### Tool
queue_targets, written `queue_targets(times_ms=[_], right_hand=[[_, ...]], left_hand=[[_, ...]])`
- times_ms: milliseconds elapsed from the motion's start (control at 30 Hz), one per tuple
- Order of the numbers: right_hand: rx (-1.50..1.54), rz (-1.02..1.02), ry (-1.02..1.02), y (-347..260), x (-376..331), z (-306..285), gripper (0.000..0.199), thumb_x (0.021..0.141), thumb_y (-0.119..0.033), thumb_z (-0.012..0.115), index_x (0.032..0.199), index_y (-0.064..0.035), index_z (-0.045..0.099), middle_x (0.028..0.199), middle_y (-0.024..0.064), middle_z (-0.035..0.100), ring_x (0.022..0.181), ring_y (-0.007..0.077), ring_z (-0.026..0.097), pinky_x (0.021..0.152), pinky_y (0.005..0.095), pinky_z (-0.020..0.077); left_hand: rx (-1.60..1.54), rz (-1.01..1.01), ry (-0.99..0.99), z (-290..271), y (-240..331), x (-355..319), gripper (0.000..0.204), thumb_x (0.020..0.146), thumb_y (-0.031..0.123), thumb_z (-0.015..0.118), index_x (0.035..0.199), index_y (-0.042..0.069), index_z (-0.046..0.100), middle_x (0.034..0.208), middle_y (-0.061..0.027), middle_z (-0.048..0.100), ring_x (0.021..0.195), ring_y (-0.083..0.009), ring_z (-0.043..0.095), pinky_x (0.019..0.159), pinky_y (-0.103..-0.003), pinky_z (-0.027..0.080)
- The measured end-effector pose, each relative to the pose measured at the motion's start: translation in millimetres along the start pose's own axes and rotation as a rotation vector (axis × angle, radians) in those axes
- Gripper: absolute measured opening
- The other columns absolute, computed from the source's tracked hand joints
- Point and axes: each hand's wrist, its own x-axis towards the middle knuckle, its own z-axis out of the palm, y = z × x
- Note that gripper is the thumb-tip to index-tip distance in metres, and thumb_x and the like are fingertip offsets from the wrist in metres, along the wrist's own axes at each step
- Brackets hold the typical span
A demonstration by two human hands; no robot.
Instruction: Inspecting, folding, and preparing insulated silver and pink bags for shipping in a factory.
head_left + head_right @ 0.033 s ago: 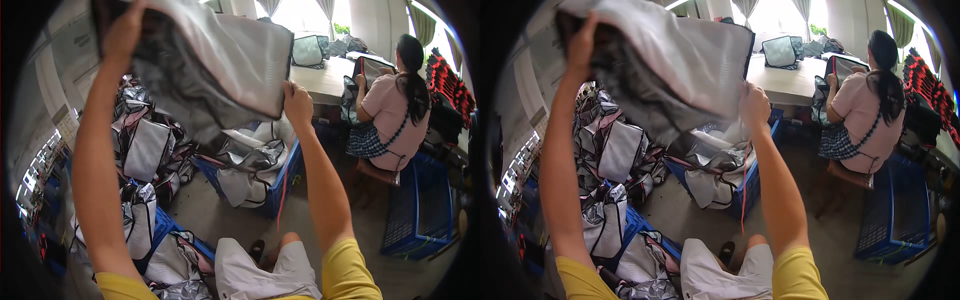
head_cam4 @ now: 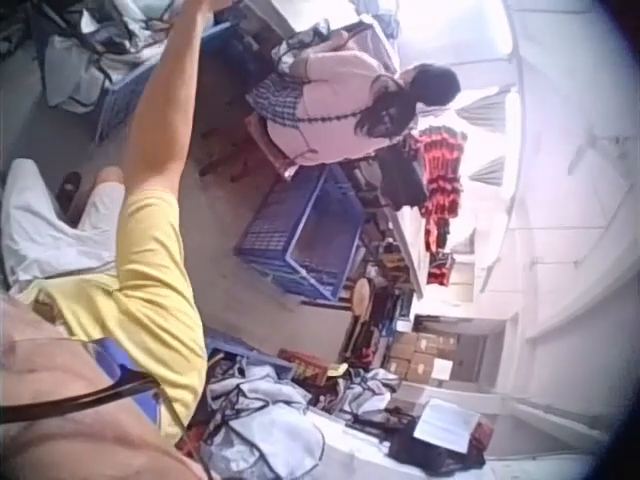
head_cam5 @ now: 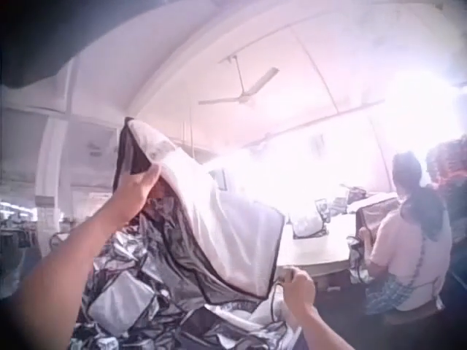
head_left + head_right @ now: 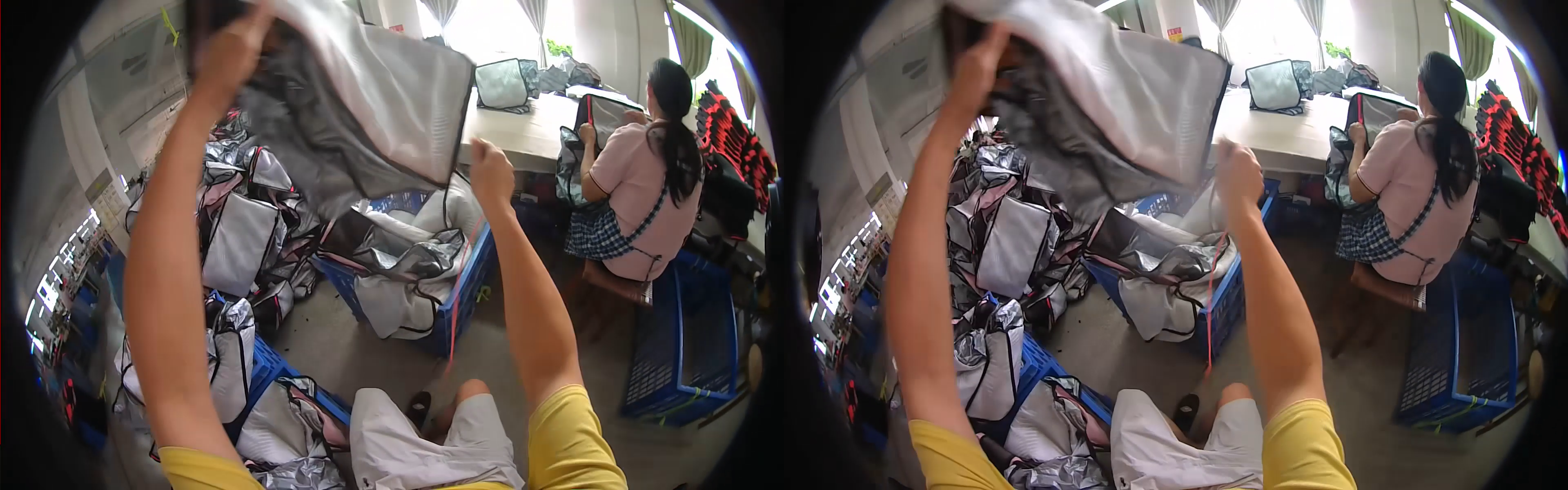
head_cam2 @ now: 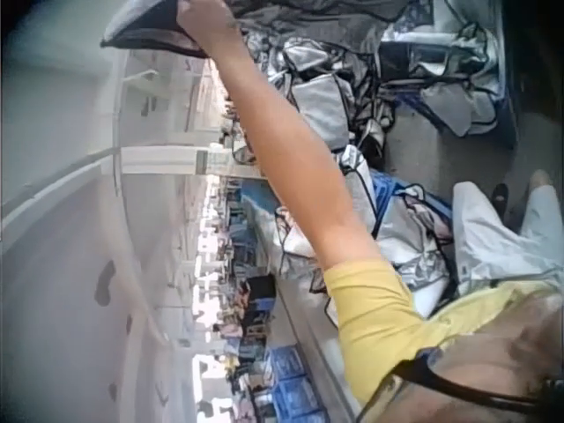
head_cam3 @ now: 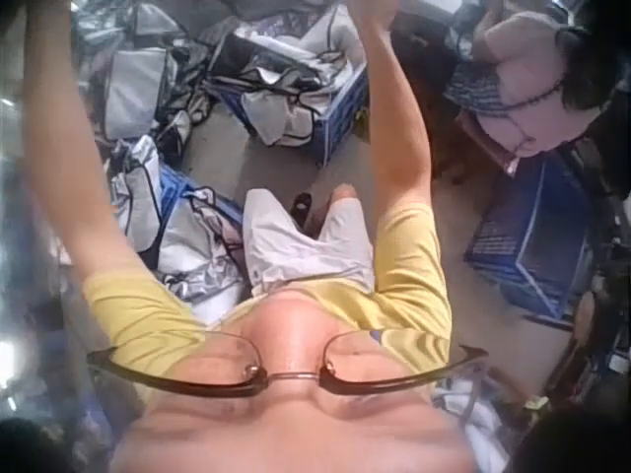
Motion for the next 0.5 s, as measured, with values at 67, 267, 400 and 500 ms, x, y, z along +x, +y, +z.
queue_targets(times_ms=[67, 267, 400, 500], right_hand=[[0.007, 0.082, -0.072, 49.5, -23.2, 10.5, 0.053, 0.112, -0.047, 0.044, 0.114, -0.0011, 0.071, 0.114, 0.0266, 0.073, 0.106, 0.0500, 0.068, 0.095, 0.0570, 0.0526], [0.142, 0.344, -0.486, 156.3, -300.5, -22.5, 0.046, 0.109, -0.038, 0.057, 0.083, -0.0012, 0.062, 0.079, 0.0231, 0.068, 0.077, 0.0471, 0.067, 0.069, 0.0528, 0.0497], [0.097, 0.605, -0.631, 204.6, -464.7, -87.8, 0.041, 0.107, -0.040, 0.060, 0.095, -0.0020, 0.070, 0.083, 0.0228, 0.072, 0.081, 0.0461, 0.070, 0.073, 0.0514, 0.0529], [0.010, 0.679, -0.659, 209.8, -518.5, -108.8, 0.037, 0.106, -0.037, 0.062, 0.094, -0.0030, 0.070, 0.081, 0.0216, 0.072, 0.079, 0.0469, 0.070, 0.072, 0.0515, 0.0532]], left_hand=[[-0.472, -0.266, -0.169, 61.5, 45.7, -40.5, 0.065, 0.104, 0.064, 0.059, 0.105, 0.001, 0.077, 0.090, -0.0107, 0.078, 0.088, -0.0173, 0.073, 0.086, -0.034, 0.054], [-0.682, -0.093, -0.462, 140.7, 63.3, -220.1, 0.027, 0.106, 0.026, 0.067, 0.102, 0.002, 0.077, 0.095, -0.0070, 0.077, 0.082, -0.0137, 0.068, 0.079, -0.032, 0.054], [-0.751, -0.370, -0.659, 203.3, 82.8, -394.1, 0.025, 0.106, 0.025, 0.066, 0.106, 0.003, 0.078, 0.102, -0.0138, 0.079, 0.086, -0.0209, 0.075, 0.077, -0.035, 0.058], [-0.816, -0.798, -0.649, 222.9, 107.4, -543.4, 0.034, 0.108, 0.031, 0.064, 0.106, -0.001, 0.077, 0.094, -0.0143, 0.080, 0.083, -0.0207, 0.078, 0.074, -0.036, 0.060]])
